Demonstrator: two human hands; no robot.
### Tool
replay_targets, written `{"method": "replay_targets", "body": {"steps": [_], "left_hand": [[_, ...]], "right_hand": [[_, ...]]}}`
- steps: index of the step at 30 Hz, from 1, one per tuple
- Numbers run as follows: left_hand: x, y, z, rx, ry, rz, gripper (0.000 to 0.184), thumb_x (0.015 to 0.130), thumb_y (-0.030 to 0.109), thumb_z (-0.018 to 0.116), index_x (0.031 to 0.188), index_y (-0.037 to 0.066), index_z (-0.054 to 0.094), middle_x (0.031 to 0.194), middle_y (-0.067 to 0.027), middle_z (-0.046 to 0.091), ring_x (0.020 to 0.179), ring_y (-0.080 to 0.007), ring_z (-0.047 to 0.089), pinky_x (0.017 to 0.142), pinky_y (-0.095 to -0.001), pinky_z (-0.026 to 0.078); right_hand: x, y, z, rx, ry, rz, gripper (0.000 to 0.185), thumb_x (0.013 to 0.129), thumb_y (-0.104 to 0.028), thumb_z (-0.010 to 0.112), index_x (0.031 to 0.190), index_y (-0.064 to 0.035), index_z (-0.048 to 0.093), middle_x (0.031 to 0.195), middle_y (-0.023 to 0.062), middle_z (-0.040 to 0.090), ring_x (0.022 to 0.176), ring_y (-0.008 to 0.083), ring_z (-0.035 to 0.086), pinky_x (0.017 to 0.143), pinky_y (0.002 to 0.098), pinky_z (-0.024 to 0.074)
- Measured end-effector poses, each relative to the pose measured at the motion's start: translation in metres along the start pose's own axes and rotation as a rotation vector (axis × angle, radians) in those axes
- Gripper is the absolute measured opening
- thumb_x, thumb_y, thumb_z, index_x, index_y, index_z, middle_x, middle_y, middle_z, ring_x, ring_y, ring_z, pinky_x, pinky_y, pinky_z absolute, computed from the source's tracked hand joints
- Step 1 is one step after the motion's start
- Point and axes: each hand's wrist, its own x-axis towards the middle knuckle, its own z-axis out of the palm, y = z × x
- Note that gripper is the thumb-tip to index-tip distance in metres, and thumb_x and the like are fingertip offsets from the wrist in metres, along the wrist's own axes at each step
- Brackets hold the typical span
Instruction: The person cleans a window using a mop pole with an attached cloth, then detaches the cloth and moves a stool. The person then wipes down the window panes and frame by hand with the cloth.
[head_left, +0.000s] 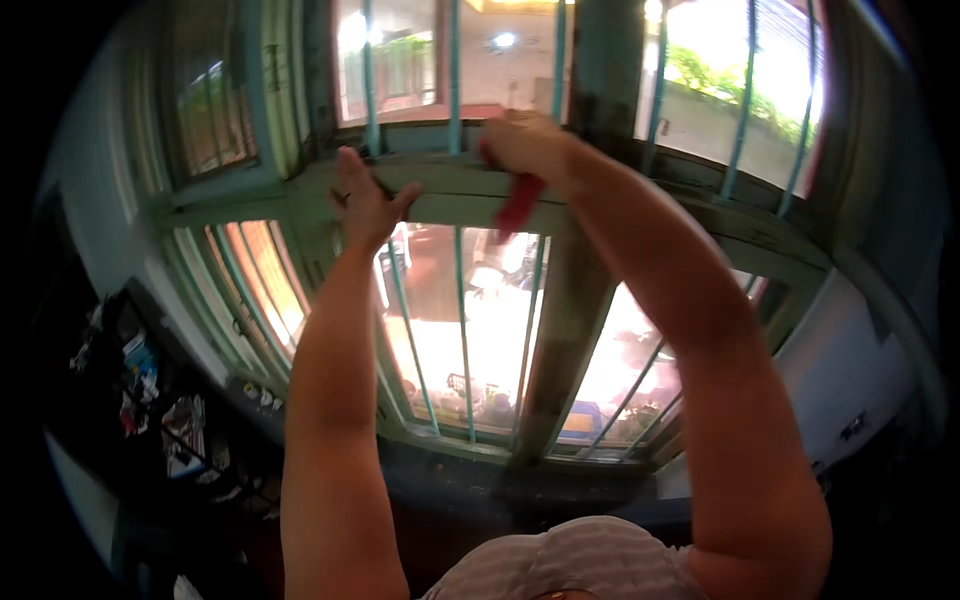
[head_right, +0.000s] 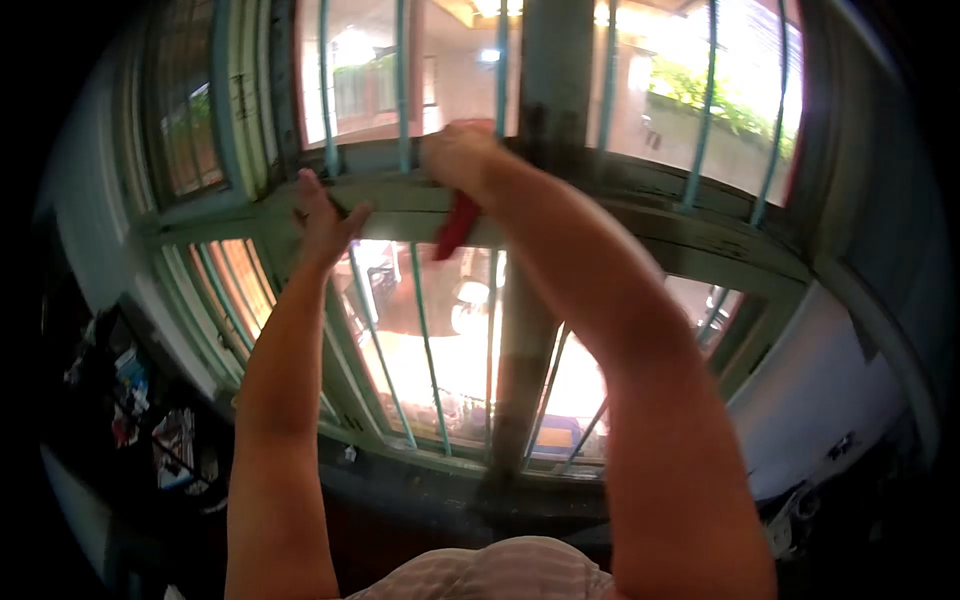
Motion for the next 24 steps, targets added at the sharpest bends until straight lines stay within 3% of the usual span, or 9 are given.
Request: {"method": "replay_targets", "body": {"steps": [2,5,8,12,13,15,18,21,24], "left_hand": [[0.000,0.002,0.000,0.009,0.009,-0.020,0.120,0.066,0.058,0.067,0.139,0.001,-0.008,0.149,-0.0147,-0.002,0.138,-0.0252,-0.002,0.104,-0.0556,-0.003],[0.000,0.005,-0.003,-0.003,0.032,-0.034,0.124,0.063,0.059,0.069,0.139,-0.001,-0.009,0.148,-0.0168,-0.004,0.137,-0.0271,-0.003,0.104,-0.0557,-0.002],[-0.004,0.006,-0.001,0.000,0.109,-0.040,0.129,0.059,0.059,0.071,0.138,-0.002,-0.010,0.147,-0.0196,-0.005,0.137,-0.0299,-0.003,0.104,-0.0558,-0.001],[-0.008,0.008,0.005,0.060,0.264,-0.073,0.136,0.052,0.061,0.074,0.137,-0.002,-0.011,0.145,-0.0243,-0.006,0.137,-0.0329,-0.004,0.104,-0.0562,-0.001],[-0.010,0.009,0.007,0.052,0.307,-0.089,0.138,0.051,0.061,0.075,0.137,-0.002,-0.011,0.145,-0.0247,-0.006,0.137,-0.0331,-0.004,0.104,-0.0563,-0.001],[-0.013,0.009,0.016,0.068,0.340,-0.154,0.128,0.059,0.059,0.071,0.137,-0.006,-0.008,0.144,-0.0269,-0.002,0.136,-0.0349,-0.003,0.104,-0.0573,0.000],[-0.008,0.004,0.025,0.055,0.316,-0.258,0.119,0.066,0.056,0.066,0.135,-0.009,-0.005,0.144,-0.0280,0.001,0.136,-0.0356,-0.001,0.104,-0.0576,0.000],[-0.010,0.004,0.023,-0.041,0.196,-0.319,0.116,0.068,0.055,0.064,0.135,-0.011,-0.004,0.143,-0.0287,0.002,0.136,-0.0355,0.000,0.104,-0.0572,0.000],[-0.011,0.004,0.019,-0.065,0.161,-0.318,0.125,0.062,0.059,0.068,0.134,-0.011,-0.004,0.144,-0.0282,0.001,0.136,-0.0342,-0.002,0.105,-0.0555,-0.002]], "right_hand": [[-0.002,-0.003,-0.008,-0.457,-0.089,-0.067,0.019,0.081,-0.011,0.052,0.093,-0.0083,0.066,0.099,0.0108,0.065,0.096,0.0236,0.061,0.076,0.0324,0.0500],[-0.002,-0.017,-0.015,-0.358,0.053,-0.033,0.019,0.080,-0.013,0.053,0.093,-0.0090,0.067,0.099,0.0095,0.065,0.095,0.0233,0.062,0.076,0.0343,0.0495],[0.031,-0.044,0.007,-0.385,0.540,-0.287,0.017,0.075,-0.015,0.058,0.087,-0.0088,0.067,0.093,0.0120,0.065,0.087,0.0262,0.064,0.072,0.0344,0.0511],[0.067,-0.088,0.035,-0.339,0.156,-0.198,0.019,0.076,-0.012,0.058,0.093,-0.0075,0.066,0.097,0.0139,0.064,0.093,0.0255,0.062,0.076,0.0334,0.0506],[0.078,-0.093,0.038,-0.261,0.197,-0.144,0.019,0.076,-0.012,0.058,0.093,-0.0070,0.066,0.097,0.0147,0.064,0.093,0.0264,0.062,0.077,0.0339,0.0504],[0.103,-0.099,0.048,-0.107,0.265,-0.034,0.020,0.074,-0.013,0.060,0.093,-0.0060,0.065,0.098,0.0163,0.064,0.094,0.0283,0.062,0.078,0.0349,0.0500],[0.130,-0.107,0.059,0.256,0.291,0.141,0.025,0.080,-0.017,0.054,0.100,-0.0034,0.062,0.107,0.0174,0.061,0.102,0.0305,0.058,0.082,0.0372,0.0483],[0.139,-0.089,0.069,0.327,0.324,0.014,0.021,0.077,-0.010,0.056,0.094,-0.0002,0.063,0.109,0.0208,0.059,0.104,0.0326,0.056,0.084,0.0357,0.0477],[0.142,-0.066,0.051,0.117,-0.066,-0.302,0.025,0.076,-0.008,0.059,0.100,-0.0115,0.065,0.113,0.0157,0.058,0.105,0.0288,0.056,0.086,0.0348,0.0462]]}}
